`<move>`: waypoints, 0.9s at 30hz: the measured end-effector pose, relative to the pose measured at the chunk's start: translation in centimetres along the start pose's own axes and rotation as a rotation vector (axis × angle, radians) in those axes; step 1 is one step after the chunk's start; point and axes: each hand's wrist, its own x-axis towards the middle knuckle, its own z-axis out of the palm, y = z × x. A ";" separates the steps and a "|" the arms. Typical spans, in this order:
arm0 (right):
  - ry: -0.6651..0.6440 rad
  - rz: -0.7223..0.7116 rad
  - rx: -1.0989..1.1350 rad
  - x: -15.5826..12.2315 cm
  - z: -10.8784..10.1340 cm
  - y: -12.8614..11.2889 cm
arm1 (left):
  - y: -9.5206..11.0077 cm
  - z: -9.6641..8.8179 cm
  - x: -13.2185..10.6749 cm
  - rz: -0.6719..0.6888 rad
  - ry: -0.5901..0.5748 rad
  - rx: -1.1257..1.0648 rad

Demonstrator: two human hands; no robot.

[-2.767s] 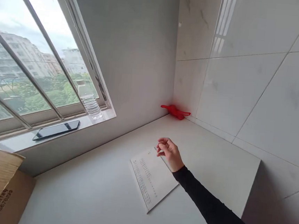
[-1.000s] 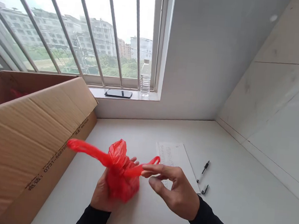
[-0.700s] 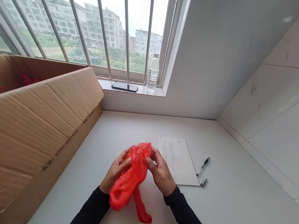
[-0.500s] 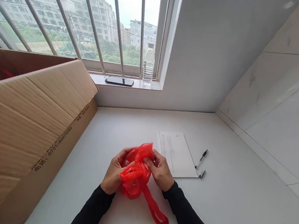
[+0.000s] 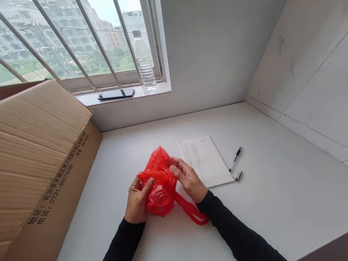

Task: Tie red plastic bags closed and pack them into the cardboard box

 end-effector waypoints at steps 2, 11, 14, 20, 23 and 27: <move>-0.047 -0.018 -0.068 0.0 -0.2 -0.1 | -0.1 0.0 0.0 -0.010 0.014 -0.011; 0.149 -0.067 -0.066 0.1 -0.8 0.0 | 1.0 0.4 -0.6 0.002 -0.237 0.213; 0.076 -0.032 0.029 0.0 -0.5 -0.3 | 0.7 0.0 -0.3 0.012 -0.123 0.162; -0.120 -0.006 0.013 -0.3 -0.2 -1.3 | 0.4 -0.5 0.4 -0.044 -0.005 0.083; -0.212 -0.010 0.023 -0.4 -0.2 -1.4 | 0.3 -0.6 0.4 -0.075 0.013 0.073; -0.121 -0.030 -0.066 -0.4 -0.3 -0.6 | 0.4 -0.5 0.0 -0.062 -0.016 0.048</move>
